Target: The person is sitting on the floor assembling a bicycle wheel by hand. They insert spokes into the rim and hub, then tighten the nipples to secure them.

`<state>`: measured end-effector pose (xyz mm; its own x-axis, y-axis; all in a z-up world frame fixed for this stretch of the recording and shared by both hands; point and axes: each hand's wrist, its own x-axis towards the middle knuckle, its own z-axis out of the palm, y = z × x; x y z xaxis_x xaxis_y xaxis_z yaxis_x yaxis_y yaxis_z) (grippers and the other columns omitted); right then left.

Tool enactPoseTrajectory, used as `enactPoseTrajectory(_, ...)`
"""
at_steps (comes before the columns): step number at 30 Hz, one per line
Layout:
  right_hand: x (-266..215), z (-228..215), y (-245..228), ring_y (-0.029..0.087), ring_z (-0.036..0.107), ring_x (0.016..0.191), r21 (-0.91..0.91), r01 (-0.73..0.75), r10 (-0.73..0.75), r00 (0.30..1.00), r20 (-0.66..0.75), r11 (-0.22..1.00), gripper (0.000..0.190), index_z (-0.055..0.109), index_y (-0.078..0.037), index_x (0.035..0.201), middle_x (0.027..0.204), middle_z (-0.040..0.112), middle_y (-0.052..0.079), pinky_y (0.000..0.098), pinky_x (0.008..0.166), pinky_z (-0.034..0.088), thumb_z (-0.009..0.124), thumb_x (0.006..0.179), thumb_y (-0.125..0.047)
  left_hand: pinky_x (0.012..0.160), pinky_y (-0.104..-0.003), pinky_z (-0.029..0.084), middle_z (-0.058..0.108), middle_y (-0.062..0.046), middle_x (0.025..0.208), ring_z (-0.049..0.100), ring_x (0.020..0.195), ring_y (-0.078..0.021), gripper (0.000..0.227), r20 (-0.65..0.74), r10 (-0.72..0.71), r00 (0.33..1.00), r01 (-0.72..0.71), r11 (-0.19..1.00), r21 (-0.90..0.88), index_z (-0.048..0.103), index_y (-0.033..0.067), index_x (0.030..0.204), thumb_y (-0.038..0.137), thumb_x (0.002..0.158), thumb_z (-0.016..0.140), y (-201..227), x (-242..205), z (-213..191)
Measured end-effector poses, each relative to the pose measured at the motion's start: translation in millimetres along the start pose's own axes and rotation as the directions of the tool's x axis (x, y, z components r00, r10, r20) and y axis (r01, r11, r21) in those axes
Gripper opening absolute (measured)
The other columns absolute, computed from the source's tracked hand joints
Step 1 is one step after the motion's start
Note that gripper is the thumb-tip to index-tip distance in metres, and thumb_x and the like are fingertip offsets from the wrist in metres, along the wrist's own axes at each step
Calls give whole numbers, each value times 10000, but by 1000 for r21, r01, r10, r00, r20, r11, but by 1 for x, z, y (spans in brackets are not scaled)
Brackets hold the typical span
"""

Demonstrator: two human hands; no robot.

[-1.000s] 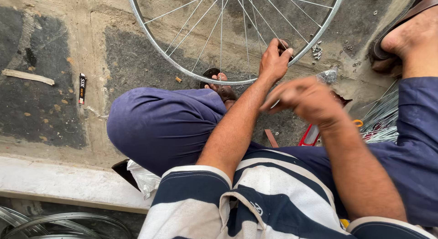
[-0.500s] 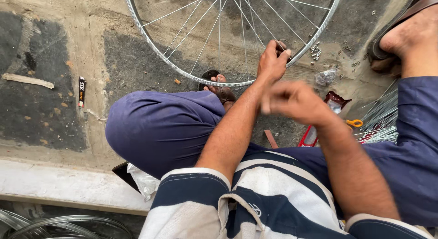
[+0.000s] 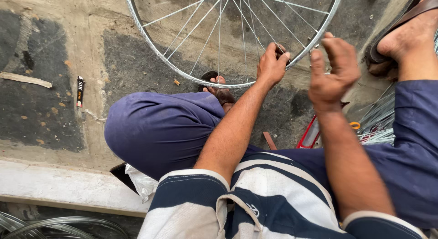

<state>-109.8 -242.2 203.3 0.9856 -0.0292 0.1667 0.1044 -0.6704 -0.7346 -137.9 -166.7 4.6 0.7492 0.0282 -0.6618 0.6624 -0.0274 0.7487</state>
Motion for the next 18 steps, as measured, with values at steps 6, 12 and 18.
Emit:
enactPoseTrajectory(6, -16, -19, 36, 105, 618, 908, 338, -436, 278, 862, 424, 834, 112, 757, 7, 1112, 1007, 698, 24, 246, 805, 502, 784, 1012, -37, 803, -394, 563, 754, -85, 947, 734, 897, -235, 252, -43, 18, 999, -16, 999, 44, 635, 88, 1069, 262, 899, 704, 1, 2, 1)
enactPoseTrajectory(12, -8, -17, 172, 142, 747, 957, 40, -475, 475, 880, 11, 879, 170, 779, -54, 1113, 1062, 787, 49, 273, 896, 593, 765, 944, -67, 818, -395, 559, 740, -99, 984, 723, 922, -257, 294, -16, 101, 995, -100, 991, 85, 637, 97, 1096, 242, 868, 754, -1, 0, -3)
enactPoseTrajectory(18, -28, 8, 252, 358, 701, 954, -507, -139, 283, 934, 219, 851, 156, 793, -67, 1016, 1047, 745, 169, 463, 844, 562, 774, 870, -118, 800, -375, 557, 741, -79, 955, 716, 887, -222, 291, 0, 41, 999, -41, 995, 87, 634, 97, 1100, 209, 864, 761, -4, -4, -5)
